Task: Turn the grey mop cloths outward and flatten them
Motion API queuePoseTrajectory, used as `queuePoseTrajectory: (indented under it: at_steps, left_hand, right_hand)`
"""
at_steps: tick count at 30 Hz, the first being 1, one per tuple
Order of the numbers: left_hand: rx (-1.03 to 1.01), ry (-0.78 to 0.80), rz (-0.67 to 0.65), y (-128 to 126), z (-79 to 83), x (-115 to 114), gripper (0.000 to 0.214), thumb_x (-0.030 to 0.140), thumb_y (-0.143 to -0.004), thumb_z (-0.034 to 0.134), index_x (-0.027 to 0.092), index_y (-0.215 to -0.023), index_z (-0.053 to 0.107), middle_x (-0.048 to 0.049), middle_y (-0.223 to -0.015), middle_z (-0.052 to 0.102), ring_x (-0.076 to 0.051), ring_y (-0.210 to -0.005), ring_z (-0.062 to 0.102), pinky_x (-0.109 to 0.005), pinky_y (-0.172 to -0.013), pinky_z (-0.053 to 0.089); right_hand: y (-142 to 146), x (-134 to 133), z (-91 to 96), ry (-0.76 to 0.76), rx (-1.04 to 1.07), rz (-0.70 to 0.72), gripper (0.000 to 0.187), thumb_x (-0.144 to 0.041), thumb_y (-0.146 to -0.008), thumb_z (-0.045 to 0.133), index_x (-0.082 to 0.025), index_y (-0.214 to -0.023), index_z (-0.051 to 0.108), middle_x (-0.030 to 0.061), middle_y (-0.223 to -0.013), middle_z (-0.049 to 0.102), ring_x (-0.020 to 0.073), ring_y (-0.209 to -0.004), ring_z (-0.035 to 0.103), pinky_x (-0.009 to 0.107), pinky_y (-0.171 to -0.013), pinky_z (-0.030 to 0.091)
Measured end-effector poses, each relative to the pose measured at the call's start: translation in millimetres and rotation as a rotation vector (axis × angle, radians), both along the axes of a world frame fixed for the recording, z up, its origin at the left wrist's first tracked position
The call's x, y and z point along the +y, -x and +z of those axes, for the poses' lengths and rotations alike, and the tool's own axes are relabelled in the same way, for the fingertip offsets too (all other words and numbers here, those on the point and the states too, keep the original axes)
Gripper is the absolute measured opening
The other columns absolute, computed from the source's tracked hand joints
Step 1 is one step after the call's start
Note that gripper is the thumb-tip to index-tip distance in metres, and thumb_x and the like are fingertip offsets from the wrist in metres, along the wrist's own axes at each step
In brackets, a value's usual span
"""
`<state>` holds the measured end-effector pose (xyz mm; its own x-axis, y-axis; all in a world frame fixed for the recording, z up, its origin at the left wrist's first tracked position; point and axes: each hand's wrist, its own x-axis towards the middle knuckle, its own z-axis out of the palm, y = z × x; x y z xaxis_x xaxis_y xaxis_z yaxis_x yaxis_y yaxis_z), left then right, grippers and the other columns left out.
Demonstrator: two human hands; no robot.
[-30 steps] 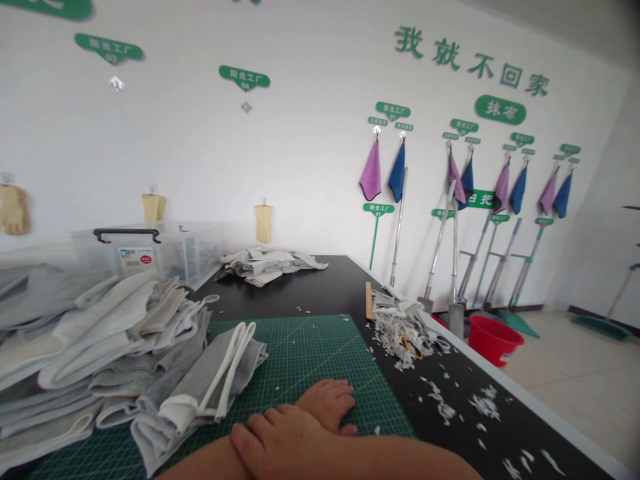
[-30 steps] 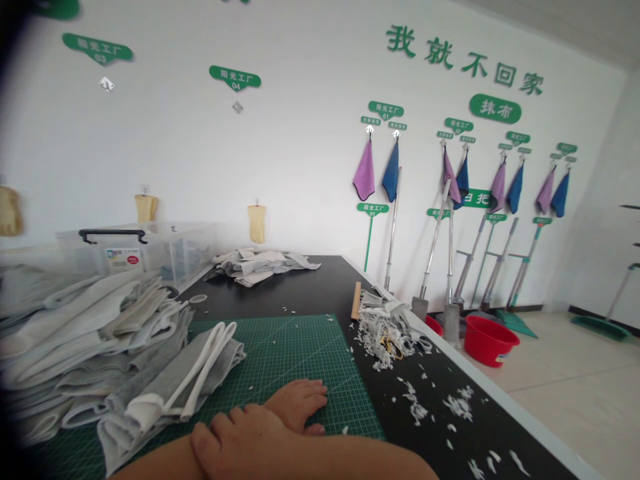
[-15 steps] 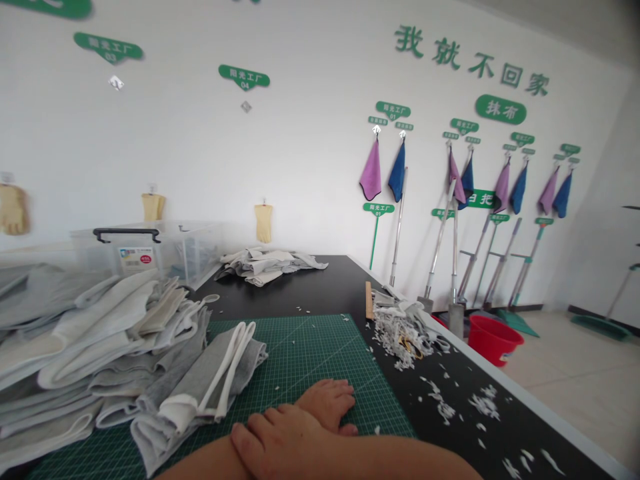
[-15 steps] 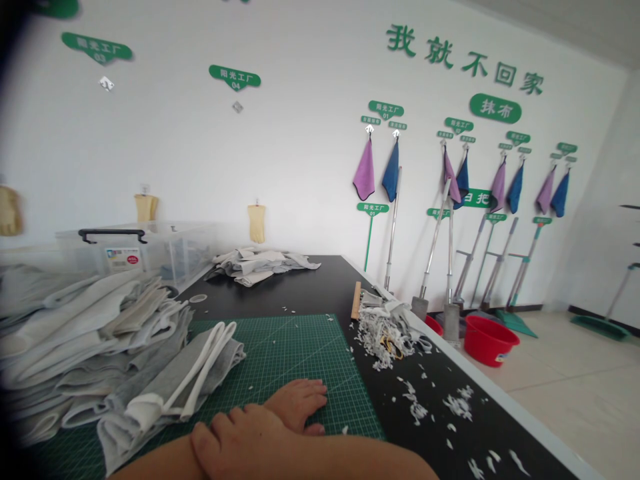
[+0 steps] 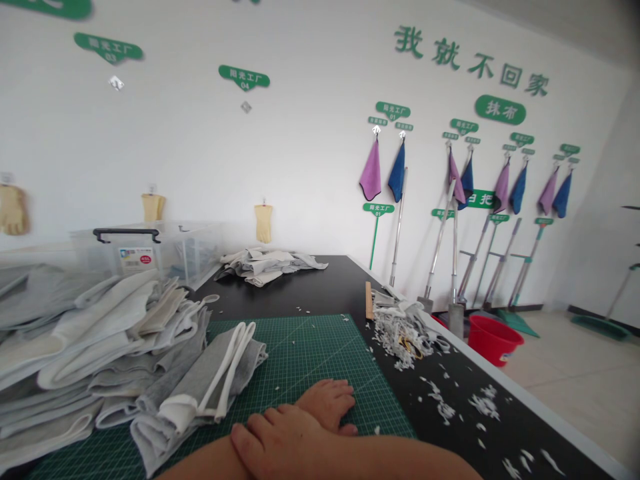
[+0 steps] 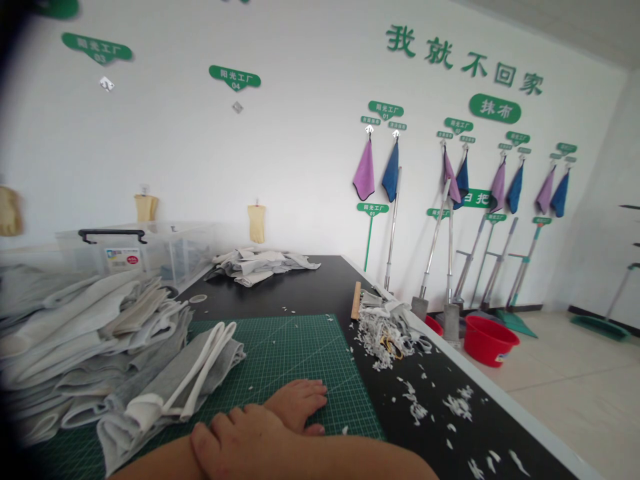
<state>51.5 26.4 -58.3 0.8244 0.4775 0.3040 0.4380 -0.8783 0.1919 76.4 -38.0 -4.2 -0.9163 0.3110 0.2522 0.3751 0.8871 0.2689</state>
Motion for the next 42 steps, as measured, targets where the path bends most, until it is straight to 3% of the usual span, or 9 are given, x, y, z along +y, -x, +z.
queuePoseTrajectory:
  at_steps: [42]
  left_hand:
    - [-0.024, -0.017, -0.009, 0.7, -4.1, 1.5, 0.049, 0.055, -0.083, 0.052, 0.019, -0.117, 0.057, -0.0084, -0.129, 0.054, -0.026, -0.123, 0.046, -0.042, -0.103, 0.035]
  right_hand:
    - [-0.1, -1.5, 1.6, 0.002, -0.018, -0.011, 0.042, -0.04, -0.091, 0.042, -0.012, -0.122, 0.036, 0.0067, -0.092, 0.059, 0.022, -0.073, 0.059, 0.036, -0.06, 0.047]
